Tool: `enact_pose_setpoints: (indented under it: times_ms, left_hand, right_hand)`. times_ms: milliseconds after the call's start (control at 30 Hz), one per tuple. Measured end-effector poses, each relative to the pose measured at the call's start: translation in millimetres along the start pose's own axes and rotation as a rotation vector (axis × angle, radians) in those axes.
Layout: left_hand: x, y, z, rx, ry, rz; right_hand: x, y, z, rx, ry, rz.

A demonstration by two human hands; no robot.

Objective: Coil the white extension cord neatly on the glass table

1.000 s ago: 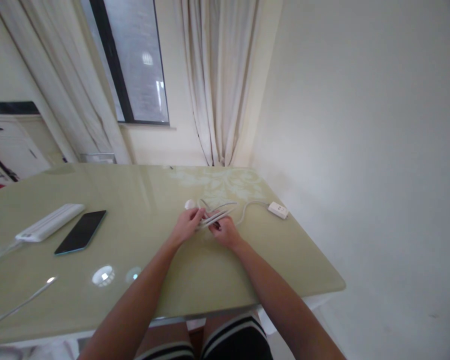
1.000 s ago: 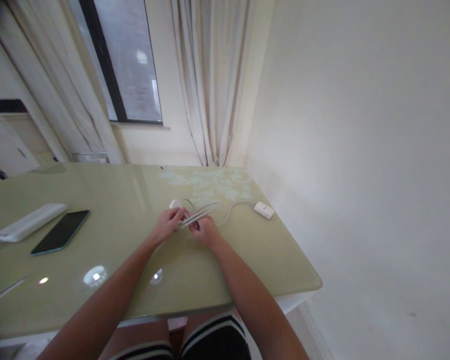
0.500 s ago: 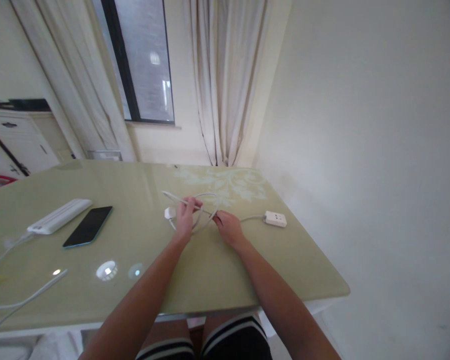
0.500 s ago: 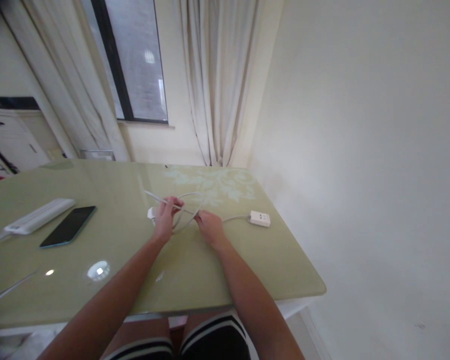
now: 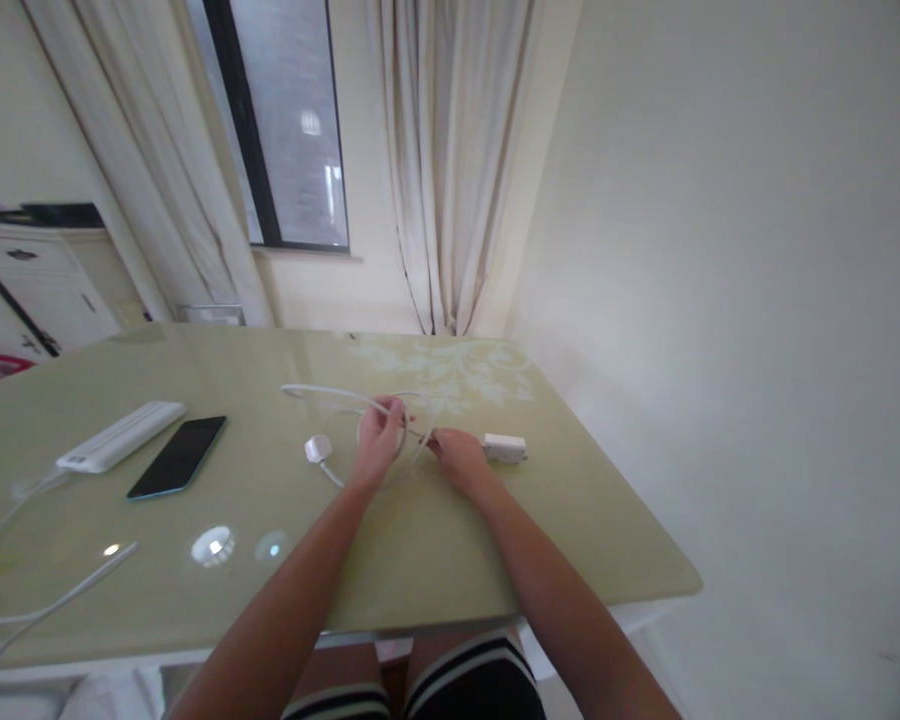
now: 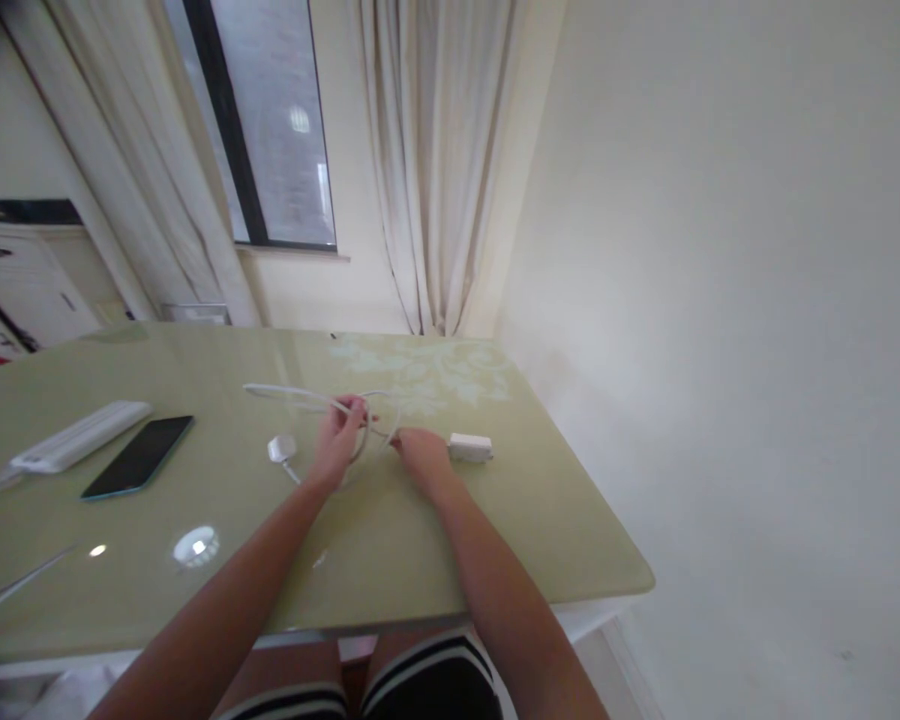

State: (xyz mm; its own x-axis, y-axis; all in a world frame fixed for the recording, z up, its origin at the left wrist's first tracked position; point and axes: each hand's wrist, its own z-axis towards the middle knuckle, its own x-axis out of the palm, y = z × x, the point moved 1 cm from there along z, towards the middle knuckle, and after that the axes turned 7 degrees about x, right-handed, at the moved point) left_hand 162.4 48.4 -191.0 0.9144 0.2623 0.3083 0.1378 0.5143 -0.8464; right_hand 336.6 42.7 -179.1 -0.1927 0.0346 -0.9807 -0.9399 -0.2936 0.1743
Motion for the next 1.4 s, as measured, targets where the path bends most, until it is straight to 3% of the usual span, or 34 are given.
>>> enact_pose_setpoints:
  times_ms: [67,167,267,367,533,600,767,1000,1200,1400]
  left_hand:
    - [13.1,3.9,-12.6,-0.005,0.126,0.105]
    - [17.0,1.0,-16.9,-0.024,0.13,0.06]
    - [5.4,-8.2,-5.8,-0.056,-0.024,-0.086]
    - [-10.0,-15.8,9.9,-0.054,-0.221,-0.249]
    - [-21.2,-17.3,21.5,-0.076,-0.354,-0.449]
    - [-17.1,-13.3,17.3,-0.085,-0.313,-0.462]
    - [-2.1,-1.0,0.7,-0.1,0.007,-0.169]
    - [-3.2,-6.7,-4.2,-0.16,0.079,0.034]
    - [2.3,-15.1,-10.5,-0.169,0.205,-0.038]
    - [5.3,-3.4,-10.2,-0.145,0.28,0.082]
  right_hand:
    - [2.1,11.8,-1.4,-0.063,-0.029,-0.002]
    - [-1.9,13.7,-3.1,-0.145,-0.138,-0.075]
    - [-9.9,3.9,-5.3,-0.141,-0.249,-0.105]
    - [-14.7,-7.5,-7.2,-0.084,-0.281,-0.007]
    - [-6.3,-20.0,-3.3,0.02,-0.152,0.289]
    - [1.8,-19.6,0.0,-0.029,-0.091,0.43]
    - [21.5,-10.4,7.7,-0.049,0.037,0.89]
    - [36.4,2.4,8.6,0.129,0.135,1.479]
    - [30.9,2.9,6.1,0.099,0.158,1.421]
    - [32.9,5.8,8.4,0.1,0.117,1.483]
